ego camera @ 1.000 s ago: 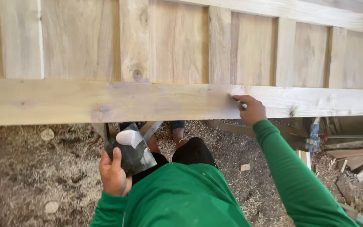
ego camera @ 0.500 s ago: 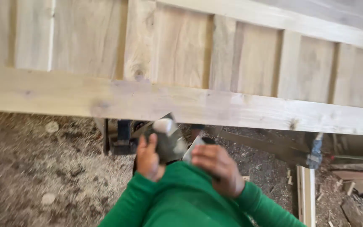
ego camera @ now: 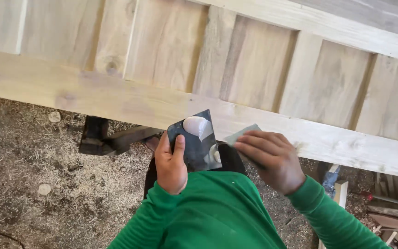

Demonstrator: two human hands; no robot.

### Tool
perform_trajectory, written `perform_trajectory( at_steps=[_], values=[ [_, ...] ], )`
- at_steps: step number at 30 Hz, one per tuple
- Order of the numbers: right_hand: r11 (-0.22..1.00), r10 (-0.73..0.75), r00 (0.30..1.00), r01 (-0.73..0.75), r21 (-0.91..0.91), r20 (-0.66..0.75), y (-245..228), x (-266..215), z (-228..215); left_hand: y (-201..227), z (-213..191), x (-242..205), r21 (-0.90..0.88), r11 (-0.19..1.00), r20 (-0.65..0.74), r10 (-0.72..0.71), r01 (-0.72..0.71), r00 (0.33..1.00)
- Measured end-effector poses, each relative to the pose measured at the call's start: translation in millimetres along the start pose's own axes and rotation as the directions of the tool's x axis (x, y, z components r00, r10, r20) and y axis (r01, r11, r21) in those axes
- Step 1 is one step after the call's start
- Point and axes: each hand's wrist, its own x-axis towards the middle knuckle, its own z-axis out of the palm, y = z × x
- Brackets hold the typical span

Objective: The person applies wood filler from a black palette onto holes and defects in a wooden door panel using a small spreader, then sands the filled areas with a sanding block, working along the panel rails.

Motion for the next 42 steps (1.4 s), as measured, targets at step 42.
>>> perform_trajectory(
  at_steps=[42],
  values=[
    [0.802,0.586,0.809,-0.586,-0.112,-0.035,102,-26,107,-45,-123,16,0.159,0.987,-0.243,0.038,0.001,0.969]
  ],
)
